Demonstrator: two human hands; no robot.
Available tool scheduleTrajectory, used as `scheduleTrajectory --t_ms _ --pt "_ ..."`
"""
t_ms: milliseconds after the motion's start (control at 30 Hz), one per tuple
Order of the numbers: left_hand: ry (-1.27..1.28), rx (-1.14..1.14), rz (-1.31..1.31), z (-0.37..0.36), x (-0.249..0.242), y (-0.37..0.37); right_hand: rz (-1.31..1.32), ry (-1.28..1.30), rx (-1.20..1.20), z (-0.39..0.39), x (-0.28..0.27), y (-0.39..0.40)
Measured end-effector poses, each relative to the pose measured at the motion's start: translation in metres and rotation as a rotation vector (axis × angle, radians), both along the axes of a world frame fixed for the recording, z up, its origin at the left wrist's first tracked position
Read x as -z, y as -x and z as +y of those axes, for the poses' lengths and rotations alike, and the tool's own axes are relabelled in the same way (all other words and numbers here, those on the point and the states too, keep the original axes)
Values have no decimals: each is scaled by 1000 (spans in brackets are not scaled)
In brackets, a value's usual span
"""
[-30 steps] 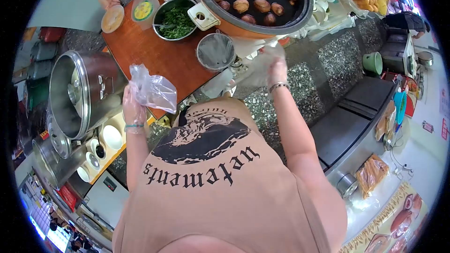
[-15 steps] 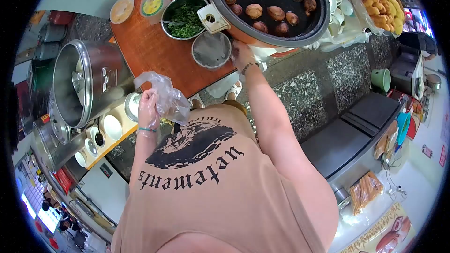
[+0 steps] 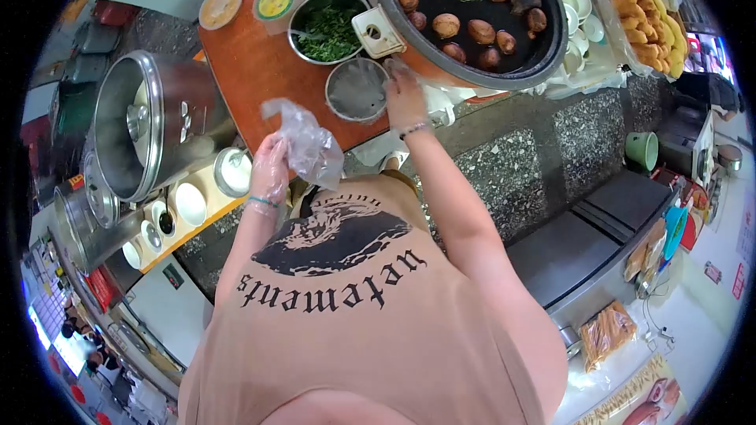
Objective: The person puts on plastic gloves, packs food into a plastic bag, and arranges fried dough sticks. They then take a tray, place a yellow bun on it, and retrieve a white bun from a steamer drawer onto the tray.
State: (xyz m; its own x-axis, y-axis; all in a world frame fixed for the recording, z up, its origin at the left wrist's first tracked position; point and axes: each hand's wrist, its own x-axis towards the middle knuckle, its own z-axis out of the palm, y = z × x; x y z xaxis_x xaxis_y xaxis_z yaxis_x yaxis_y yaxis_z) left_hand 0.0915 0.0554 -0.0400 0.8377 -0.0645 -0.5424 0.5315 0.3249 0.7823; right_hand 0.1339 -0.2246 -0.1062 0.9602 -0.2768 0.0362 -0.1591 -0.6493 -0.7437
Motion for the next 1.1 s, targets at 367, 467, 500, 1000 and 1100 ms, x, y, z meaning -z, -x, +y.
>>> scheduleTrajectory --t_ms 367,467,500,1000,1100 --pt "67 188 -117 -27 -43 -26 259 -915 -232 75 -102 37" --pt "181 149 -140 -35 -49 -22 234 -575 -272 54 -97 38" --pt "268 84 -108 -38 -54 -20 273 -727 -154 51 -114 36" --pt "-95 -59 -193 -38 -72 -32 267 -1503 462 3 -106 30" --pt "-189 358 -312 -64 -64 -22 256 -1778 171 15 -121 31"
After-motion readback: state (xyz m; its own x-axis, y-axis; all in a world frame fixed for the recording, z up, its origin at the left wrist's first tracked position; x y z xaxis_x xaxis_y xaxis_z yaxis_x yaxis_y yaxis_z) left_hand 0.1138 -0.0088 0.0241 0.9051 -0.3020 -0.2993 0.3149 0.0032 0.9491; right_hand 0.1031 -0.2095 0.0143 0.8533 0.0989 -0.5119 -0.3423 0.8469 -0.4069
